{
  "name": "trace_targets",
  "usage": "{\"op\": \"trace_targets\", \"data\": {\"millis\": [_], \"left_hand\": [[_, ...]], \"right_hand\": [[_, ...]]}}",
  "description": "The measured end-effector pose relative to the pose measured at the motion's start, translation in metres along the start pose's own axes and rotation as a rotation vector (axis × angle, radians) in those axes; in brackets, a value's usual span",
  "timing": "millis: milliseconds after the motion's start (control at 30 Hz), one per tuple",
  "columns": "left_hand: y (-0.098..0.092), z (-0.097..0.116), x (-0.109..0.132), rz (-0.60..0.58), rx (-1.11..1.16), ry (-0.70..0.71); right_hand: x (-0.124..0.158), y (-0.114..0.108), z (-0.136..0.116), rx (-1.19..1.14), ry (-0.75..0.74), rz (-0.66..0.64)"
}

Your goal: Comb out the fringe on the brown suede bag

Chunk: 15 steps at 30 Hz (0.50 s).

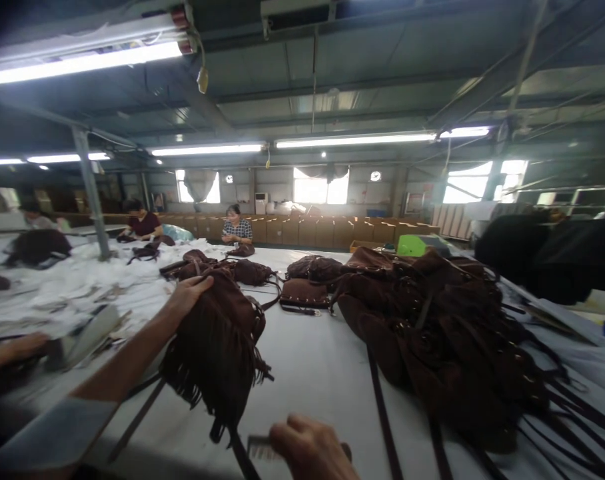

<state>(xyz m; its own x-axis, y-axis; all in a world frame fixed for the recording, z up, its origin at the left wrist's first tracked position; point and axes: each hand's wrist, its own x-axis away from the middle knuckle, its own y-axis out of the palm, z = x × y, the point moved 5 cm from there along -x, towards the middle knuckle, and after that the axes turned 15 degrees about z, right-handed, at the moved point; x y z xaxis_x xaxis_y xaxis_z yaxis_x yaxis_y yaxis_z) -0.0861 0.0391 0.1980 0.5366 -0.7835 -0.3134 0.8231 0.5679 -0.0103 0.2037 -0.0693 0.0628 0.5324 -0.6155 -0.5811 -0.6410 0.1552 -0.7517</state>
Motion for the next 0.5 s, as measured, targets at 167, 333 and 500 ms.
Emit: {"op": "trace_targets", "data": {"millis": [167, 333, 500], "left_hand": [[0.043, -0.022, 0.022, -0.136, -0.201, -0.001], [0.070, -0.032, 0.045, -0.265, -0.405, 0.005], [0.082, -0.027, 0.055, -0.306, -0.563, 0.098]], "right_hand": [[-0.056, -0.033, -0.033, 0.048, -0.118, 0.299], [-0.095, -0.033, -0.072, 0.310, -0.375, 0.271], [-0.104, -0.012, -0.076, 0.543, -0.449, 0.131]]}}
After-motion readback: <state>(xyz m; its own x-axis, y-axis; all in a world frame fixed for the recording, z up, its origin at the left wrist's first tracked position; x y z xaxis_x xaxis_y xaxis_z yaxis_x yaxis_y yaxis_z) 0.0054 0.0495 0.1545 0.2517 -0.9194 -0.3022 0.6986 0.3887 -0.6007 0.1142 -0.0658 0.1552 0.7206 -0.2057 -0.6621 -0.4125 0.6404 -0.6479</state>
